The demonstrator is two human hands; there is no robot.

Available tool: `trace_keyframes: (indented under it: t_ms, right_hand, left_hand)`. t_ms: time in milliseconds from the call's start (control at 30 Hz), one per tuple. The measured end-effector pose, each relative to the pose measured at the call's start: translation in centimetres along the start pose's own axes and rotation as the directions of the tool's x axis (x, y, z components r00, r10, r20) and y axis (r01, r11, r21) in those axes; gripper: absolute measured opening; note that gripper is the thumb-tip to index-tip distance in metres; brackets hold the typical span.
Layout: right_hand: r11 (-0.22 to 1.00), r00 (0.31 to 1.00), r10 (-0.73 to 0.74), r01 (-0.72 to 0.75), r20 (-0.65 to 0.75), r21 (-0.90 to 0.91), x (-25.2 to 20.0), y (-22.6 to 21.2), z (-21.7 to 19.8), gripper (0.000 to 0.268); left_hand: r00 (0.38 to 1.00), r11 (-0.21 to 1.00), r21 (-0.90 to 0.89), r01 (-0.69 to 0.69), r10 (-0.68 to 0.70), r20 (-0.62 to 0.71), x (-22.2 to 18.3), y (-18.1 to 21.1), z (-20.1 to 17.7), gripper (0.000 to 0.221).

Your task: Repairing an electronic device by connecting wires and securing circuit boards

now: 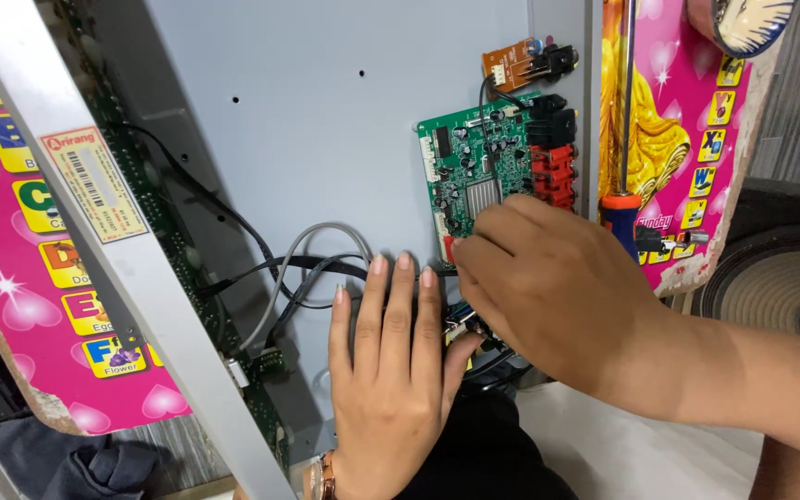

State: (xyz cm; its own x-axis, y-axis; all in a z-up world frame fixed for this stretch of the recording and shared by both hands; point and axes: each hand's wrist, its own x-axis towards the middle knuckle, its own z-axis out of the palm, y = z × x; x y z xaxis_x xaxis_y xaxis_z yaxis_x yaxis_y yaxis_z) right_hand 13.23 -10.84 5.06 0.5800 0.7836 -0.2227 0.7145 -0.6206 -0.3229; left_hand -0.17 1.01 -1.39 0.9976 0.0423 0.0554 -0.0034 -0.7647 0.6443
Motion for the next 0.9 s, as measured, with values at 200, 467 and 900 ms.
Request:
trace_keyframes:
  t_ms: [200, 467, 900]
  right_hand:
    - [0.999, 1.000, 0.016, -0.015, 0.007, -0.050, 0.2, -0.3, 0.3, 0.009]
    - [0.996, 0.992, 0.089, -0.087, 0.084, -0.026, 0.8, -0.2, 0.6, 0.010]
    - [0.954, 0.941, 0.286, -0.296, 0.178, 0.034, 2.1, -1.1, -0.4, 0.015]
  left_hand:
    - [1.000, 1.000, 0.005, -0.007, 0.007, -0.003, 0.0, -0.2, 0.0, 0.065]
    - [1.000, 1.000, -0.017, -0.013, 0.013, -0.018, 0.2, -0.2, -0.3, 0.062]
    - [1.000, 0.995, -0.097, -0.022, 0.020, -0.022, 0.1, -0.8, -1.1, 0.058]
